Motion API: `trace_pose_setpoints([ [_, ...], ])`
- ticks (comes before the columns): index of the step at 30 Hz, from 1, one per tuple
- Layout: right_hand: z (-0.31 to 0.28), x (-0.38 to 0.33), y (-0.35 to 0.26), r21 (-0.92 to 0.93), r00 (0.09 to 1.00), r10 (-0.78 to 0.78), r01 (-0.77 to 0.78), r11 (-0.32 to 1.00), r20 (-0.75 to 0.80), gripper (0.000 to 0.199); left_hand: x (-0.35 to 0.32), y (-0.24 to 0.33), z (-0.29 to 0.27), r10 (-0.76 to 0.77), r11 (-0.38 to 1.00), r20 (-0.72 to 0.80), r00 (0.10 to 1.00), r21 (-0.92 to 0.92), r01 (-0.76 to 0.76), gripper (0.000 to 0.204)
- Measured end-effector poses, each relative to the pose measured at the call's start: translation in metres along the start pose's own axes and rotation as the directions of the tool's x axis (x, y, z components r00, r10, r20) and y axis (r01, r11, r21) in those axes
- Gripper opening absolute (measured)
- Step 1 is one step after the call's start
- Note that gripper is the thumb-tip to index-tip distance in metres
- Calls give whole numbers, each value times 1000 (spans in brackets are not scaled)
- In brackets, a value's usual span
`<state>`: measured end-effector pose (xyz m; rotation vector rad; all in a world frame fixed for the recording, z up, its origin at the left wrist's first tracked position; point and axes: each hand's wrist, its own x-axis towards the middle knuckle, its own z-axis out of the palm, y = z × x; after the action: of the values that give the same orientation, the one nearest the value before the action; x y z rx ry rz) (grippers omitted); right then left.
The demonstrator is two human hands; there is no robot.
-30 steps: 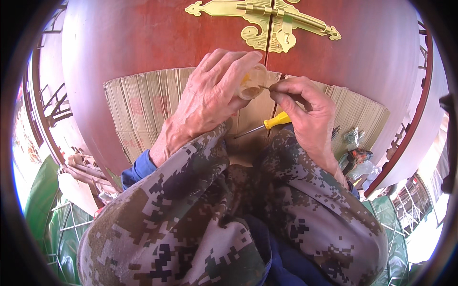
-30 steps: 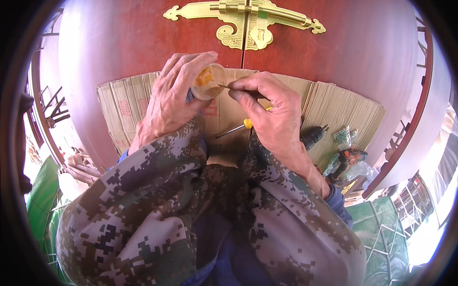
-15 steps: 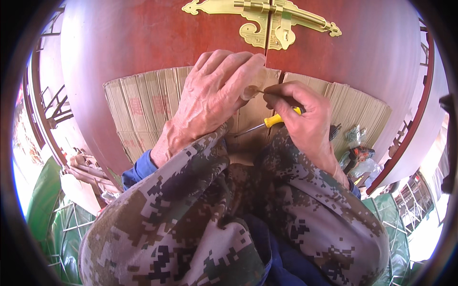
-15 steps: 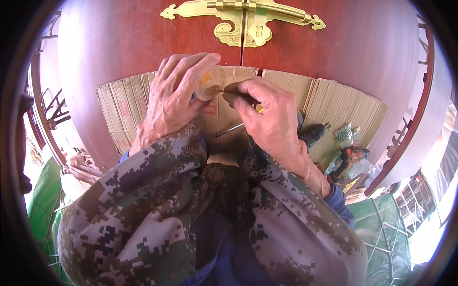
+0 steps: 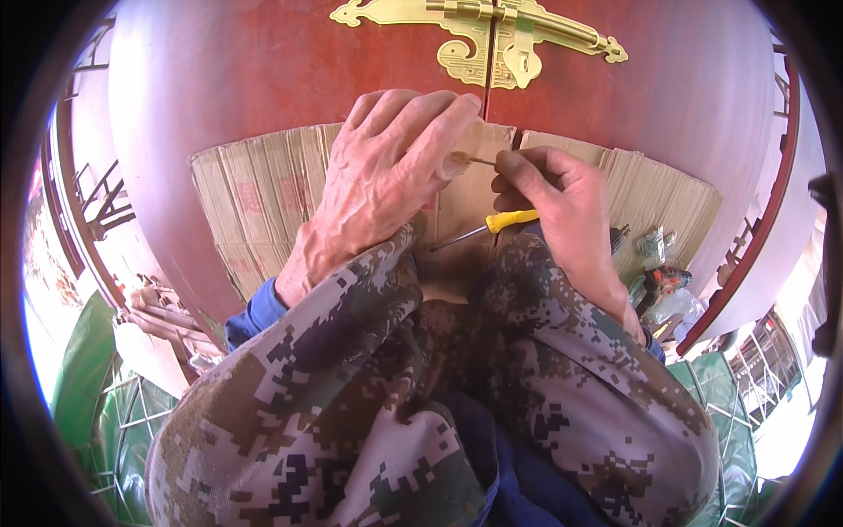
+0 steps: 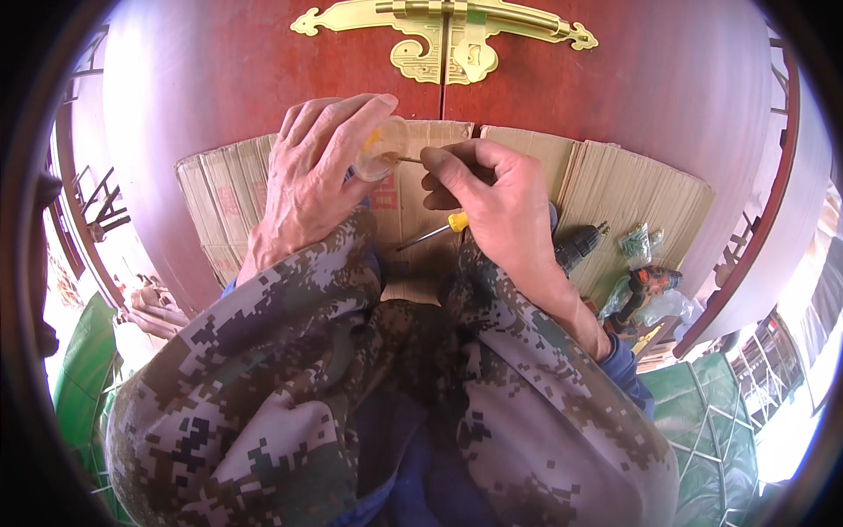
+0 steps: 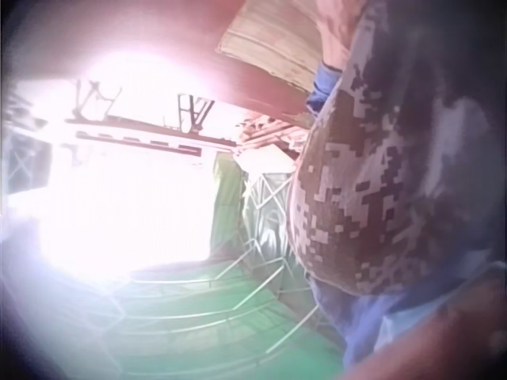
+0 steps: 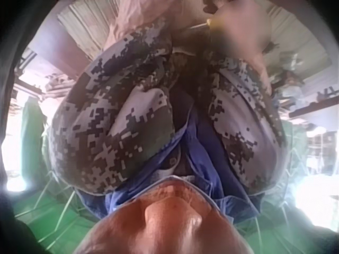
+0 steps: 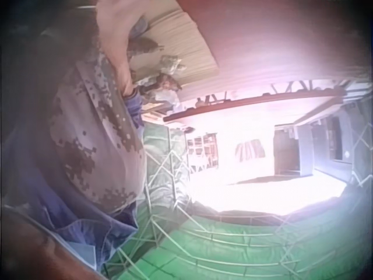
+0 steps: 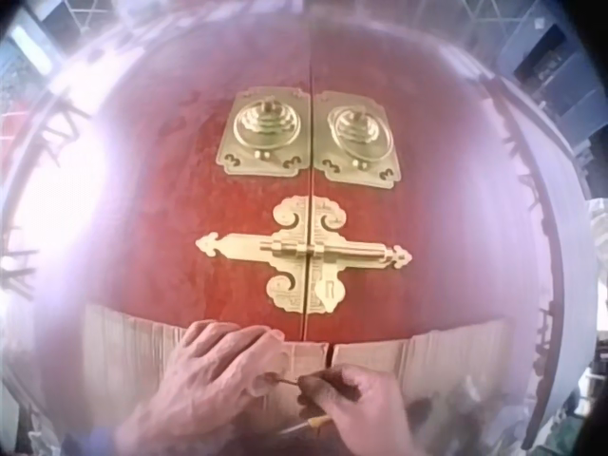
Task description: The person installs a brass door latch on a red wooden door. They position the latch, use a cordless drill to drive screws, and tighten them with a screwdriver. The latch is secured to the door.
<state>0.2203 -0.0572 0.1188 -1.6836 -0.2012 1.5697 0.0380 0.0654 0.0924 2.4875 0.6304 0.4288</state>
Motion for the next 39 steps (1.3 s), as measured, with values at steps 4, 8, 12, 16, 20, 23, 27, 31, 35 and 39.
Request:
trace_pose_setpoints([
  [4, 2, 3, -2, 40, 999, 53, -53, 998, -8, 36, 2, 3, 1, -5, 1000, -5, 1000, -18, 5, 67],
  [8, -3, 2, 6, 86, 998, 53, -52, 995, -15, 38, 1, 4, 2, -7, 1000, 16, 1000, -24, 7, 66],
  [12, 3, 3, 1, 73, 1000, 0, 2, 997, -28, 38, 2, 5, 3, -22, 1000, 1, 1000, -15, 22, 67],
  [16, -2, 8, 1, 86, 998, 61, -60, 994, -1, 37, 3, 1, -1, -15, 1000, 8, 1000, -11, 15, 69],
  [20, 4, 3, 4, 134, 995, -93, 96, 986, -29, 25, 3, 5, 1, -32, 999, 21, 999, -34, 32, 69],
  [23, 7, 5, 14, -64, 945, -324, 321, 945, -48, 12, 4, 6, 1, -46, 998, 16, 999, -52, 47, 70],
  [27, 6, 8, 16, -511, 720, -691, 620, 595, 68, 10, 3, 6, 1, -63, 996, 11, 998, -69, 64, 71],
  [31, 4, 8, 19, -470, 700, -713, 641, 607, 33, 12, 2, 6, 0, -82, 992, 7, 997, -93, 82, 71],
  [35, 5, 9, 17, -461, 721, -692, 626, 629, 36, 12, 1, 7, 0, -87, 993, 15, 996, -75, 87, 71],
  [39, 3, 8, 14, -547, 723, -689, 595, 589, 44, 12, 4, 4, 0, -67, 996, 6, 998, -53, 68, 70],
])
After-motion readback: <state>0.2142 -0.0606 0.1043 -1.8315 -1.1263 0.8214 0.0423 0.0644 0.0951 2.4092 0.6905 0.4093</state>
